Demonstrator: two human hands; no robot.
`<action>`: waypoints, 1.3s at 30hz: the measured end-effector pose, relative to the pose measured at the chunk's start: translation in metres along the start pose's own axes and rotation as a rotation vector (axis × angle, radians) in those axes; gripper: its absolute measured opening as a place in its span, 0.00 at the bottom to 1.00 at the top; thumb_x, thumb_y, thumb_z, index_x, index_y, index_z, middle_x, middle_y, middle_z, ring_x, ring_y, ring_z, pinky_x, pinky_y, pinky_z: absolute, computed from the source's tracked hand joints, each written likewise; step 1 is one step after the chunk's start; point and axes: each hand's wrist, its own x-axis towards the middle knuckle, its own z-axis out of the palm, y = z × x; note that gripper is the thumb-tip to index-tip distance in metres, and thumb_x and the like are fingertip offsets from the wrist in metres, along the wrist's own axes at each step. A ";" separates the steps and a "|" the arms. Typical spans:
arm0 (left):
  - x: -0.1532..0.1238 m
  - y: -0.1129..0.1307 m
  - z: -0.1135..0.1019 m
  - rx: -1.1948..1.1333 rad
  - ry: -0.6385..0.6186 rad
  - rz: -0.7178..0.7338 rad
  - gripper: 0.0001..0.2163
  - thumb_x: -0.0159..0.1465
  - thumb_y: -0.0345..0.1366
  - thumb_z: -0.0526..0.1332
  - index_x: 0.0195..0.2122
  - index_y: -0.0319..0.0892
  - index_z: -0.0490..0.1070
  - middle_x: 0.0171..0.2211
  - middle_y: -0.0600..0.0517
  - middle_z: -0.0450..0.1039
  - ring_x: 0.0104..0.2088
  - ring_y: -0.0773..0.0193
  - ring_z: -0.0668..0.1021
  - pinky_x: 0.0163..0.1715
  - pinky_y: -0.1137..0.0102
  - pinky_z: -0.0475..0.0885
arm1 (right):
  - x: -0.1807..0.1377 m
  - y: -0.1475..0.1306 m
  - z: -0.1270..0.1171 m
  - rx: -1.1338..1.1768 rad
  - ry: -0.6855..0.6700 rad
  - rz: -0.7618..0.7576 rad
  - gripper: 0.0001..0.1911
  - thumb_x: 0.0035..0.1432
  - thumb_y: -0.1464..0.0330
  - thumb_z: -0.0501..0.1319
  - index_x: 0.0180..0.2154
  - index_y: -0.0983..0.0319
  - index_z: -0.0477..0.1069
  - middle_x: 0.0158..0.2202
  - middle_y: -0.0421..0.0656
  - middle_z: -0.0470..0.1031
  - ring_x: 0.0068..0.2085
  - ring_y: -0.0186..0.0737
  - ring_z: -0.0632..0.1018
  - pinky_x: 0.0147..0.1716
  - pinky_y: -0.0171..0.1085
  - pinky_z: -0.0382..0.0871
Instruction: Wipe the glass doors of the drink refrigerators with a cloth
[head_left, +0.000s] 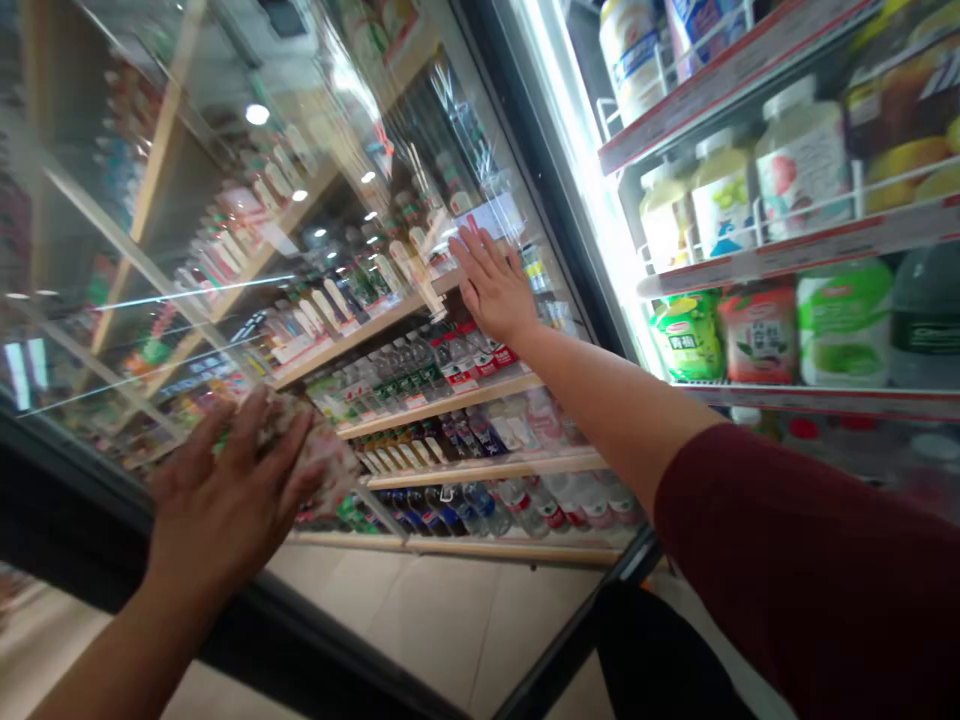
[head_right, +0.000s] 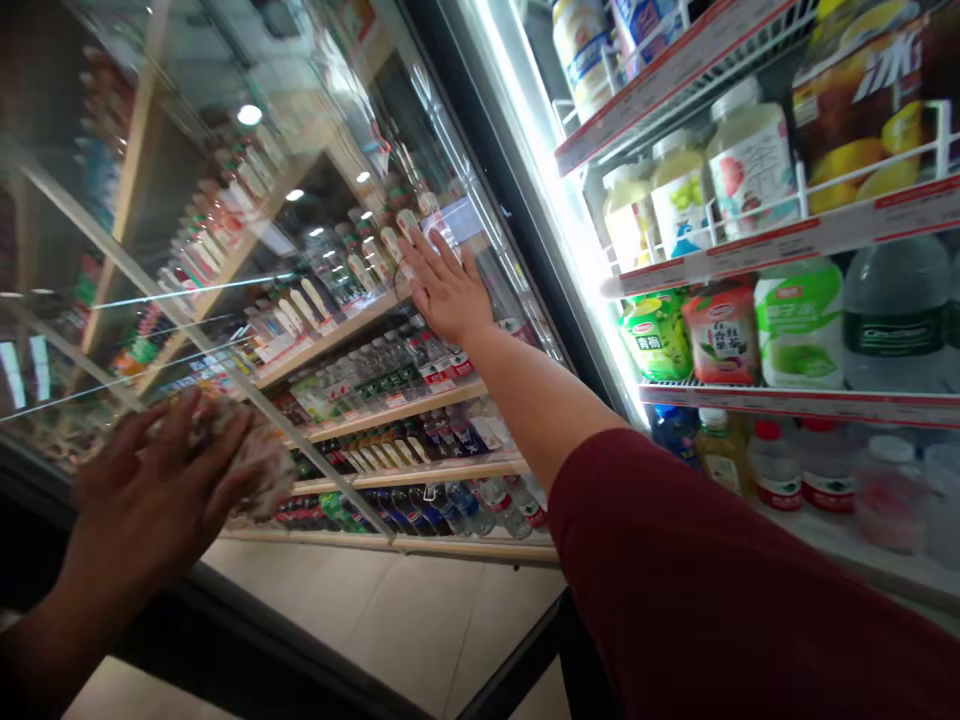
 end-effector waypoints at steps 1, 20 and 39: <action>-0.002 -0.001 0.001 0.021 0.000 -0.003 0.28 0.71 0.47 0.55 0.72 0.68 0.57 0.78 0.55 0.45 0.76 0.34 0.56 0.72 0.33 0.57 | 0.000 0.000 0.000 0.005 0.006 0.001 0.34 0.72 0.66 0.45 0.76 0.52 0.57 0.77 0.34 0.50 0.79 0.44 0.51 0.79 0.57 0.45; 0.019 0.014 -0.017 0.180 0.028 -0.270 0.14 0.68 0.47 0.63 0.45 0.42 0.76 0.40 0.42 0.77 0.48 0.47 0.78 0.52 0.53 0.74 | -0.013 0.009 0.001 0.172 -0.020 0.016 0.37 0.72 0.57 0.39 0.78 0.54 0.48 0.79 0.32 0.39 0.80 0.40 0.42 0.78 0.57 0.35; 0.051 0.022 0.014 0.076 -0.048 0.203 0.29 0.73 0.53 0.55 0.71 0.49 0.61 0.77 0.50 0.50 0.80 0.55 0.48 0.82 0.51 0.46 | -0.013 0.009 -0.003 0.100 -0.059 0.038 0.37 0.72 0.55 0.37 0.79 0.51 0.45 0.79 0.29 0.37 0.80 0.32 0.38 0.79 0.55 0.36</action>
